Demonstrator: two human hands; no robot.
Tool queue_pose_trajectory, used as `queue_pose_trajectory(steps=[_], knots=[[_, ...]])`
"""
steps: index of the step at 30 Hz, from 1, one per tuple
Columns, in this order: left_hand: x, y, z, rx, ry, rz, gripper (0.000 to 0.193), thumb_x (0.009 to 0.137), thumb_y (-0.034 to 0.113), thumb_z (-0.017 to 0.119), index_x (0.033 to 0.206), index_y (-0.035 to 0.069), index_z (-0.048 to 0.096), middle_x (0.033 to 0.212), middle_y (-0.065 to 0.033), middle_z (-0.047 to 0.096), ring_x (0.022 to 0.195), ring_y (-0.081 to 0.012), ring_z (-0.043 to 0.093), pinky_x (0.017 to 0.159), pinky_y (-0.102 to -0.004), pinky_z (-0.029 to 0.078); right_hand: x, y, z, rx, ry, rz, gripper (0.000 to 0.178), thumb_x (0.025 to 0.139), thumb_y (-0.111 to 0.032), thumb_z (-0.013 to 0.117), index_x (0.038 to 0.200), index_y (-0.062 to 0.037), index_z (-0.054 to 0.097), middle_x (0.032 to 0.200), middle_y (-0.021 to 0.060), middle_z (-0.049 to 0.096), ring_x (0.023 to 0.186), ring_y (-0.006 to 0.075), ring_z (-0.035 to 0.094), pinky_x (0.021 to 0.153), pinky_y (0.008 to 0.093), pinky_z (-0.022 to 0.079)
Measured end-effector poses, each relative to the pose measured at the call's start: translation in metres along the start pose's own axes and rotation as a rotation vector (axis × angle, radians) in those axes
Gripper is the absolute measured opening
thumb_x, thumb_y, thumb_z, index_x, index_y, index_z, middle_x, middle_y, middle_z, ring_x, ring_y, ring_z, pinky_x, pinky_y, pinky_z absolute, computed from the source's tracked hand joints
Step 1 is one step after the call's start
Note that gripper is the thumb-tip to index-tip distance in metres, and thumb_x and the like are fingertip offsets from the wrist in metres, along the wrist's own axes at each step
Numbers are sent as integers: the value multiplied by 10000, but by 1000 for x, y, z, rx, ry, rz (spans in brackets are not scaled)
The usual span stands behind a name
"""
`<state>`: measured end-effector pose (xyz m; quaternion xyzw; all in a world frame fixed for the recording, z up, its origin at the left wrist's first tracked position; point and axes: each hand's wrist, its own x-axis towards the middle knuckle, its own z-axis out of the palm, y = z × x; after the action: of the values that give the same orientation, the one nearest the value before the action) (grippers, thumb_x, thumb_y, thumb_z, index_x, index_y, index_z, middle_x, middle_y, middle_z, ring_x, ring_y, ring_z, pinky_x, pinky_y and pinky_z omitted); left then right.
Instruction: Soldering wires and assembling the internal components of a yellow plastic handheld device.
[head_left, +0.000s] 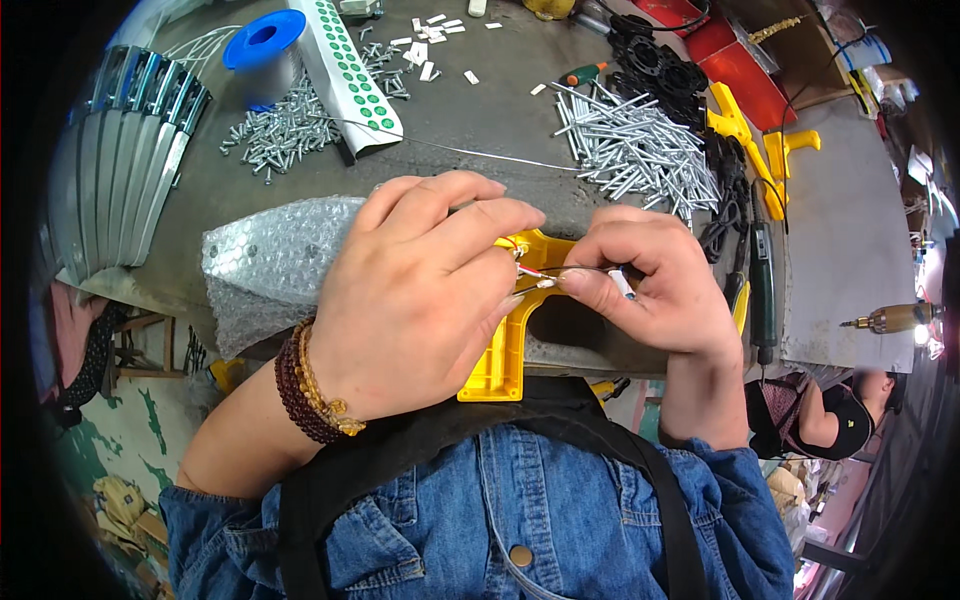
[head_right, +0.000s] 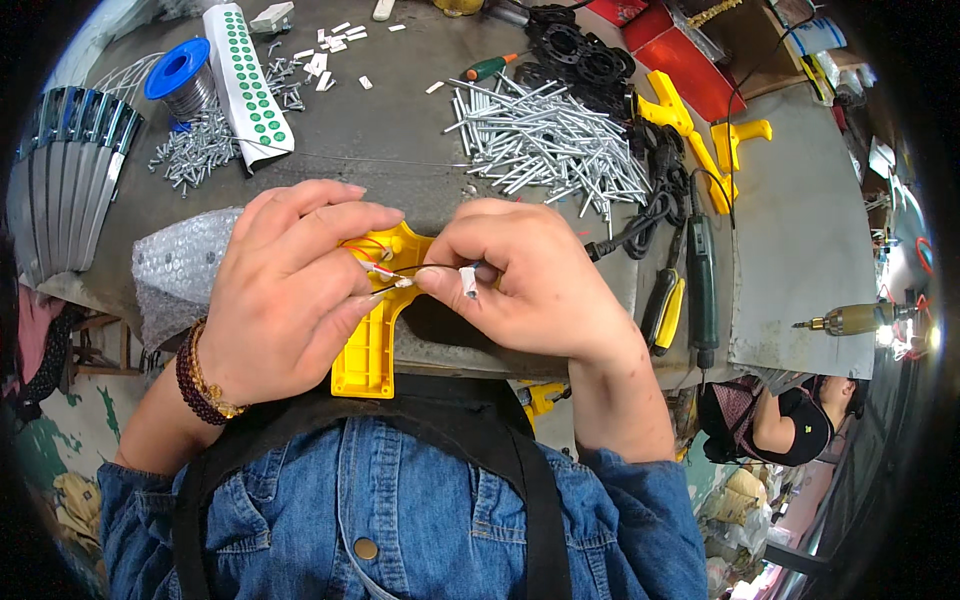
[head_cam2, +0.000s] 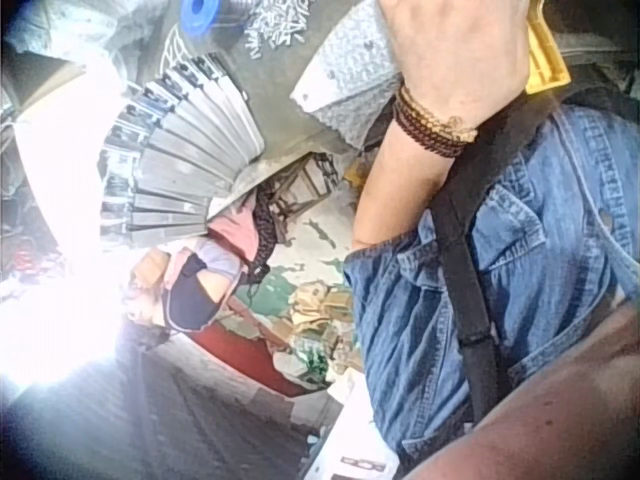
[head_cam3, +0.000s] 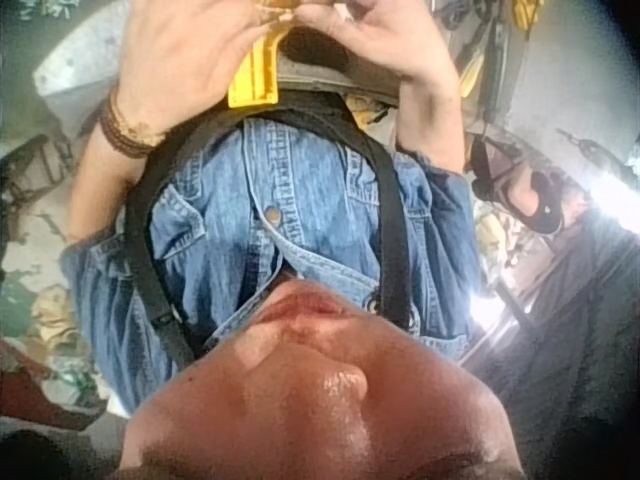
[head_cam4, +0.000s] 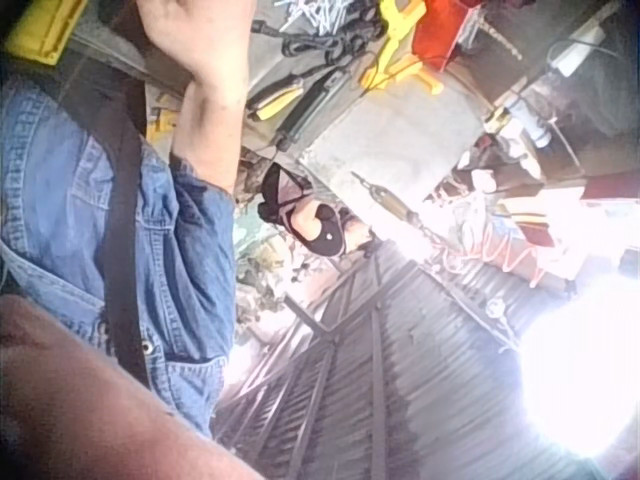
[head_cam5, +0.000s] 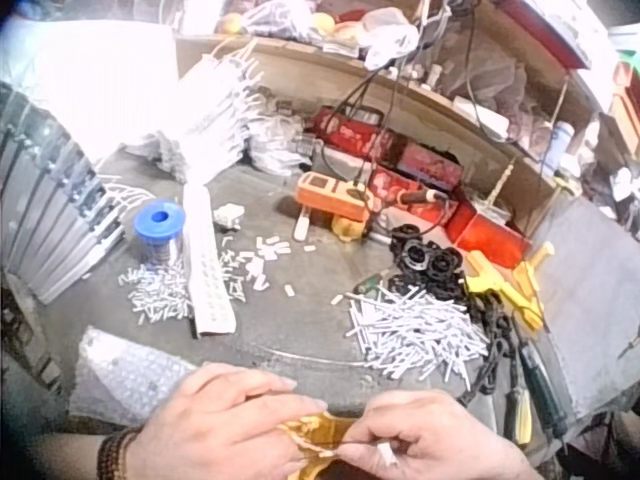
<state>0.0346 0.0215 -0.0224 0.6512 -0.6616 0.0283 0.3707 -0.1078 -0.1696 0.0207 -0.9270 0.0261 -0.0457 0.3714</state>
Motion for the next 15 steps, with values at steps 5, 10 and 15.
queue_pose_trajectory(steps=[5,10,15], knots=[[1,0,0,-12,-2,2,148,724,130,699,791,44,600,1244,-96,625,1170,-347,554,971,-503,397,-1,2,-4,32,-13,-7,118,789,-108,779,808,-25,698,731,71,612,648,193,593,558,301,456],[0,-1,1,-16,8,-7,152,709,130,701,778,43,598,1238,-95,628,1162,-344,559,966,-501,398,1,3,3,38,34,-67,122,743,-63,808,808,-39,709,691,49,600,619,169,577,551,294,443],[0,-2,4,-1,11,24,168,712,122,694,827,29,614,1230,-93,628,1158,-343,560,960,-499,409,1,0,7,-9,56,-69,90,775,-102,783,784,-54,708,663,51,584,589,191,568,529,316,429]])
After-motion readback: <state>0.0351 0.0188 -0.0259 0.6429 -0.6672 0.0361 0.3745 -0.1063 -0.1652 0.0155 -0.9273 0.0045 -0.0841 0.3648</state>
